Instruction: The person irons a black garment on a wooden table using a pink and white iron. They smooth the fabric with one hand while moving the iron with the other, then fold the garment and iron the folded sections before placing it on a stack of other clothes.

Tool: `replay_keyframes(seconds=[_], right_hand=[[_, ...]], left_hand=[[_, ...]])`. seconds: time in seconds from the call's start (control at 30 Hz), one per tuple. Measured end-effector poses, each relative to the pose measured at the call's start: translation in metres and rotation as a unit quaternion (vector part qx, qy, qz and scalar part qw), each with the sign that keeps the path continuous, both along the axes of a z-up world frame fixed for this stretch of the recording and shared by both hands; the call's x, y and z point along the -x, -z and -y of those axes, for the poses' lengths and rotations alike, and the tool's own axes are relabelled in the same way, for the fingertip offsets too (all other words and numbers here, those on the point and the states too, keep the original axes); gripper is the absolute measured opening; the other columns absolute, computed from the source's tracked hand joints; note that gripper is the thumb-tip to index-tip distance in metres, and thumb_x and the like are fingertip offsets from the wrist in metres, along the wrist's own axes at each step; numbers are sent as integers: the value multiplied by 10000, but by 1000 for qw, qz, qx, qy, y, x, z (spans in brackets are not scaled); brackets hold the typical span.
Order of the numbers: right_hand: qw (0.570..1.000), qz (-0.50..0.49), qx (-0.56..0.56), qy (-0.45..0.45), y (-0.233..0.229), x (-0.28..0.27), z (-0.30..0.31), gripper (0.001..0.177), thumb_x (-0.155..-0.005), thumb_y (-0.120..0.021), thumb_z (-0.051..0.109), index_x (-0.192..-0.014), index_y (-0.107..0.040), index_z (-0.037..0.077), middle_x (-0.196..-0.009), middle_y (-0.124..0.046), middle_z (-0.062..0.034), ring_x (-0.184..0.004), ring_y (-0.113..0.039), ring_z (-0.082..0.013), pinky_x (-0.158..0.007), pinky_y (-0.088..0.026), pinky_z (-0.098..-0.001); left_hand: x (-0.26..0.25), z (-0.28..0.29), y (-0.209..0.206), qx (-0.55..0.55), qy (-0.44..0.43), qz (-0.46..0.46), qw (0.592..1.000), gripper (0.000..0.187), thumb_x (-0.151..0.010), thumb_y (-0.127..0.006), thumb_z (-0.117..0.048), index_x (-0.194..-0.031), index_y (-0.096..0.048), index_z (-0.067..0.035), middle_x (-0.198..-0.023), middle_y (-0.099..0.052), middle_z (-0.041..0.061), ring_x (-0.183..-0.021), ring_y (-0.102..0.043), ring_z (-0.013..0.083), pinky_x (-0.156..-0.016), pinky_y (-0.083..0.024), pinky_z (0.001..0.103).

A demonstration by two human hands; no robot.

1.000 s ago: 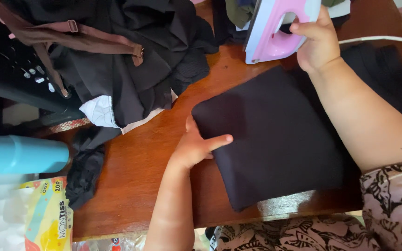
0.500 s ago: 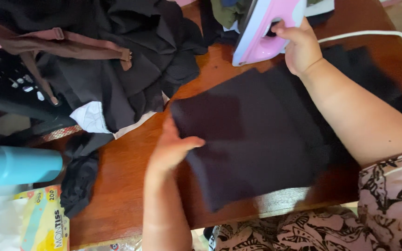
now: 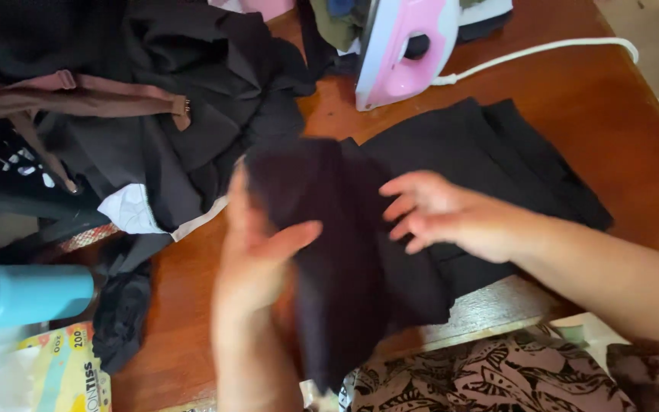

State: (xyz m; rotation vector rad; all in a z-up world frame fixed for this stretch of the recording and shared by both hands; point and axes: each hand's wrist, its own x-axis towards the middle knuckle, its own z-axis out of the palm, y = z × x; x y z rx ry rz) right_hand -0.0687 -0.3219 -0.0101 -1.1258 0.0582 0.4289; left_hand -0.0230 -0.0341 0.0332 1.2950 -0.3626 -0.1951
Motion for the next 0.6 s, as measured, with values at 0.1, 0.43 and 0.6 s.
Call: replay_keyframes(seconds=[0.1,0.43,0.6], right_hand=[[995,-22,-4,-97,-7,19,-2,993,-684,-731,533,-1520,-359,149,-1305,-569,-147,-1173,-666,-291,-860,-587,-435],[968,-219,24,116,32,23,87,509,-687,-576,-6,-1186,-664,-51,-1018,-729,-274,-759,-675,-413,-672,-555,-553],[941,-287,80,163,23,16,118,442,-809,-558,199,-1207,-674,46,-1010,-708,-205,-786,-656,-396,-699,-542,-523]], left_hand=[[16,70,-24,-70,-10,-33,997,1076,-778,-748,-24,-1599,-94,-260,-1647,-267,100,-1164,-539,237,-855,-450,393],[-2,173,13,242,30,-125,962,620,-1020,-638,-114,-1572,-370,-24,-1090,-684,248,-935,-737,384,-848,-636,438],[9,133,16,-83,-20,57,995,504,-981,-670,-213,-1434,-507,-65,-1292,-659,116,-1213,-662,277,-1067,-519,390]])
